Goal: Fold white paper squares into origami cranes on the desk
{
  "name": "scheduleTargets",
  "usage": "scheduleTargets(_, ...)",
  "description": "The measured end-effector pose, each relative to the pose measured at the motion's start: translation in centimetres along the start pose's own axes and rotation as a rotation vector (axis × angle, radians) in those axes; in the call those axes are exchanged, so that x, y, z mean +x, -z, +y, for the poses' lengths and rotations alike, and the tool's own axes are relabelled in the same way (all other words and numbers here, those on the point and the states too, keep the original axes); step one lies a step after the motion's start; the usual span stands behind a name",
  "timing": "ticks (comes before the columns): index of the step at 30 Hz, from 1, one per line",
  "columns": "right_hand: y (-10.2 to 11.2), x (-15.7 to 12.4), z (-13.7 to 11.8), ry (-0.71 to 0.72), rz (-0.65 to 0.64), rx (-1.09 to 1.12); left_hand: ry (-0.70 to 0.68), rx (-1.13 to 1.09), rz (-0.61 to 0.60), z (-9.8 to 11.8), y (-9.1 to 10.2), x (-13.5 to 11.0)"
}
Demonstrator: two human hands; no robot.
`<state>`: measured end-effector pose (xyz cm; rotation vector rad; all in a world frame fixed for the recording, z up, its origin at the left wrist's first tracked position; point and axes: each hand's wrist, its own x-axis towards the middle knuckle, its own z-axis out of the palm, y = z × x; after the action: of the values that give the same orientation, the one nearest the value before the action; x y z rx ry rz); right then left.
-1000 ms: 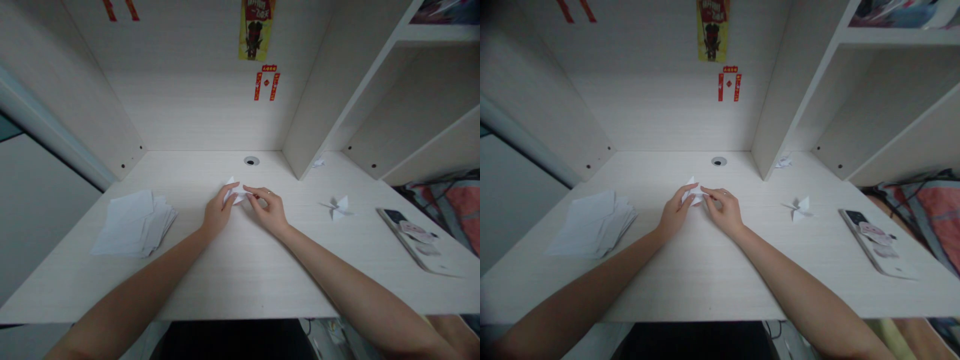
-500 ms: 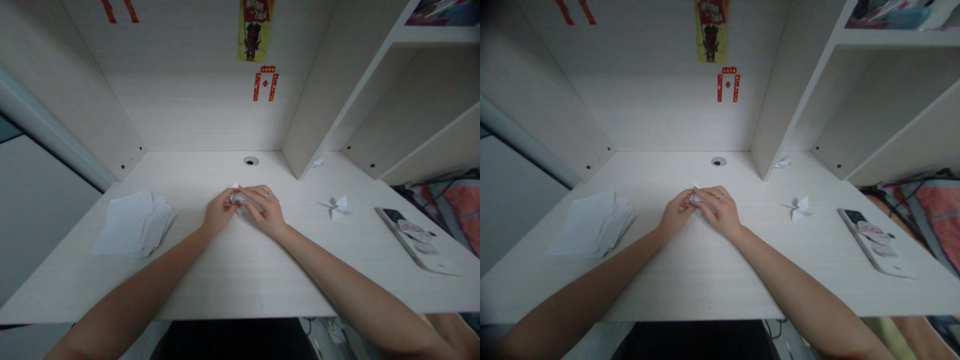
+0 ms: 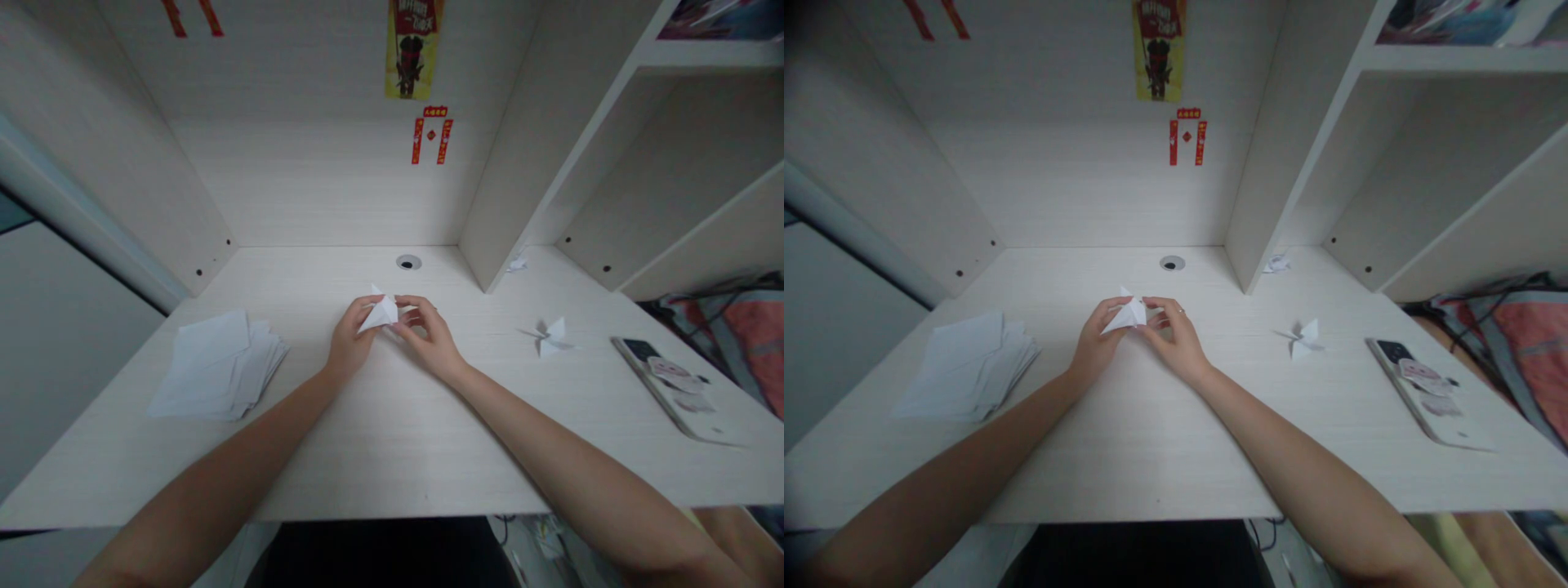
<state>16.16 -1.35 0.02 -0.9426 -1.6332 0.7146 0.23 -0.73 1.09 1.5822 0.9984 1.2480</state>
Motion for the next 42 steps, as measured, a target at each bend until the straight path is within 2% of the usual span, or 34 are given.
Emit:
scheduleTargets(3,-0.18,-0.17,0.14,-0.075,-0.071,0.101,0.000,0.046,0.004,0.02,0.03,-0.10)
scheduleTargets(6,-0.29,-0.36,0.18,-0.112,-0.087,0.114,-0.028,0.126,0.006,0.09,0.04,-0.27)
scheduleTargets(12,0.01,-0.36,-0.02,-0.025,0.033,-0.061,-0.101,0.322,0.000,0.31,-0.03,-0.57)
scheduleTargets(18,0.43,-0.13,-0.41,0.102,0.143,-0.226,-0.126,0.387,0.010,0.36,-0.15,-0.65)
scheduleTargets(26,0.43,-0.42,0.06,0.092,0.182,-0.290,-0.094,0.482,0.098,-0.05,0.00,-0.73)
scheduleTargets(34,0.33,-0.43,0.17,0.104,0.192,-0.314,-0.128,0.411,0.132,-0.35,-0.09,-0.58)
scheduleTargets(42,0.44,-0.44,-0.03,0.119,0.200,-0.323,-0.127,0.388,0.075,-0.18,0.04,-0.62)
